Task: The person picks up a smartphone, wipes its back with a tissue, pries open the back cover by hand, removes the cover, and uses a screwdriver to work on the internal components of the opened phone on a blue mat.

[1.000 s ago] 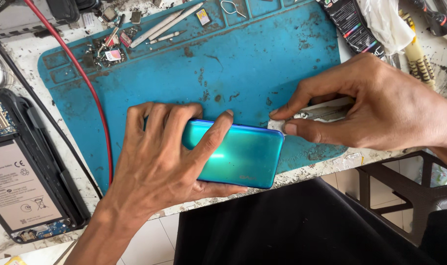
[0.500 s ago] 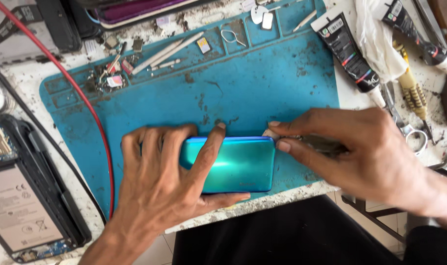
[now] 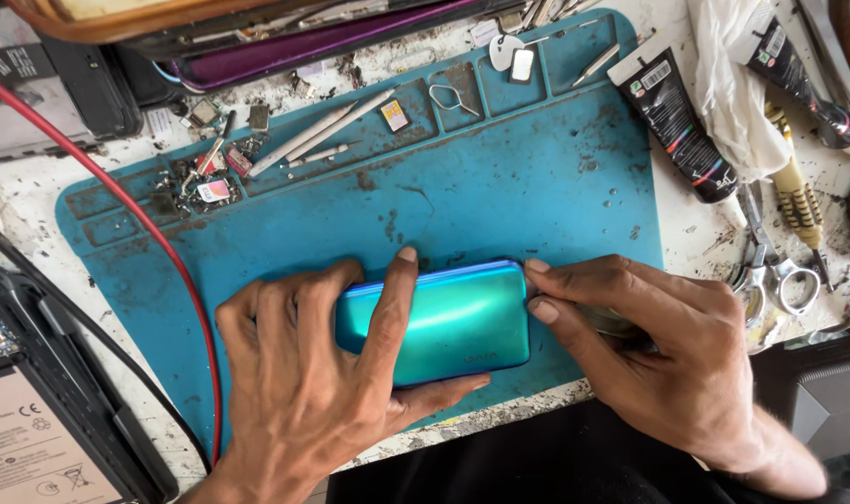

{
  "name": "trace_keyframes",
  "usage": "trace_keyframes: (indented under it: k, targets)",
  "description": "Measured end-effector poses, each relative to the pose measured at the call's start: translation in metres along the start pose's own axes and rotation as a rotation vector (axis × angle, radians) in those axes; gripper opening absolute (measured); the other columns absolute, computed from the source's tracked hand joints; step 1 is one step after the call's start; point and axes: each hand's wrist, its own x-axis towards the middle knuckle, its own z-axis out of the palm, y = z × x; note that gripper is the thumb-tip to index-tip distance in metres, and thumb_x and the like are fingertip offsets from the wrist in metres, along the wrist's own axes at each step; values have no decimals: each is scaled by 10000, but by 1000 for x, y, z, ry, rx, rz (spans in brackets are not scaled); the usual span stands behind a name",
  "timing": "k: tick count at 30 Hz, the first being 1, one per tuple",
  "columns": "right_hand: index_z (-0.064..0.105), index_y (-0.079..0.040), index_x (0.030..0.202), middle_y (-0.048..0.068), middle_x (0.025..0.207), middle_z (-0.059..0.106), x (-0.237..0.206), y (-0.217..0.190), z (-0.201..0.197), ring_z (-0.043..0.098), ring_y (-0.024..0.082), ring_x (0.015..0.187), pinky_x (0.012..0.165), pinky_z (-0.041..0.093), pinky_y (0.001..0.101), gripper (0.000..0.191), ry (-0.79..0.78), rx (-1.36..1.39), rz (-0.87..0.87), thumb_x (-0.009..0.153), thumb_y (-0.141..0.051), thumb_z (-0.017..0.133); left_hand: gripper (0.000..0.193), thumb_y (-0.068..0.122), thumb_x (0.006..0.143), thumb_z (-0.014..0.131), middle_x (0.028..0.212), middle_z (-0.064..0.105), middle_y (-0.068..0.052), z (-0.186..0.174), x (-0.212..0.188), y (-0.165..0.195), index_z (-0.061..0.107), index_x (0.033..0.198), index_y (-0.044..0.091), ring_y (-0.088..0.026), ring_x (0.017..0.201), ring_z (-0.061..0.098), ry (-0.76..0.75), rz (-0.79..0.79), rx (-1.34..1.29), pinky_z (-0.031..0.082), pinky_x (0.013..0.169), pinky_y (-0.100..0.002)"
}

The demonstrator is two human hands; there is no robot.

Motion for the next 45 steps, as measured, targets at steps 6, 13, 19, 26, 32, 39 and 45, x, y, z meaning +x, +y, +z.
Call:
trace_keyframes:
  k: [6,13,19,26,32,39,45]
  targets:
    - [716,-21,1059,80,1006,783,-9,1,1,796,165,860,685,605,253,219,16,-45,-7,853,-11,790,905,873,849,630,1097,558,-154,-1,0,0,575,1394,152,-337,876,513,13,21,-6,386,744,-542]
    - [714,-19,1048,81,996,780,-21,0,2,791,134,793,597,586,209,232,13,-12,-33,836,-40,805,955,865,819,664,1099,547,-163,-2,-1,-1,550,1436,144,-355,923,511,-16,8,-56,385,762,-554]
    - [720,-19,1036,73,988,796,-27,3,-1,803,128,776,612,619,218,225,-27,22,-32,827,-26,802,976,870,805,682,1102,545,-163,-1,-1,1,553,1435,136,-361,938,498,-12,3,-46,385,765,-560]
    - [732,-48,982,50,961,794,-39,3,0,802,133,814,678,622,235,189,-56,45,-54,822,-47,834,982,857,798,711,1096,540,-165,-3,1,-1,551,1433,125,-380,982,503,-9,-16,-61,398,794,-582]
    - [723,-10,1050,82,999,793,-46,2,6,812,157,863,720,638,239,267,17,50,-41,804,-23,823,1007,832,774,747,1112,552,-181,-3,-1,0,541,1428,94,-372,998,506,10,-62,-85,398,817,-582]
    - [692,13,1116,115,1048,778,-43,-9,16,803,175,886,709,632,241,316,161,60,-104,826,13,819,1124,812,674,829,1161,554,-210,-6,-2,1,499,1438,56,-361,1021,498,18,-121,-154,369,814,-555]
    - [651,42,1094,147,989,750,-39,-23,11,771,179,802,658,605,253,362,316,47,-306,792,53,850,1233,698,676,926,1136,515,-191,-25,0,12,324,1480,-18,-314,981,456,153,-146,-201,397,850,-495]
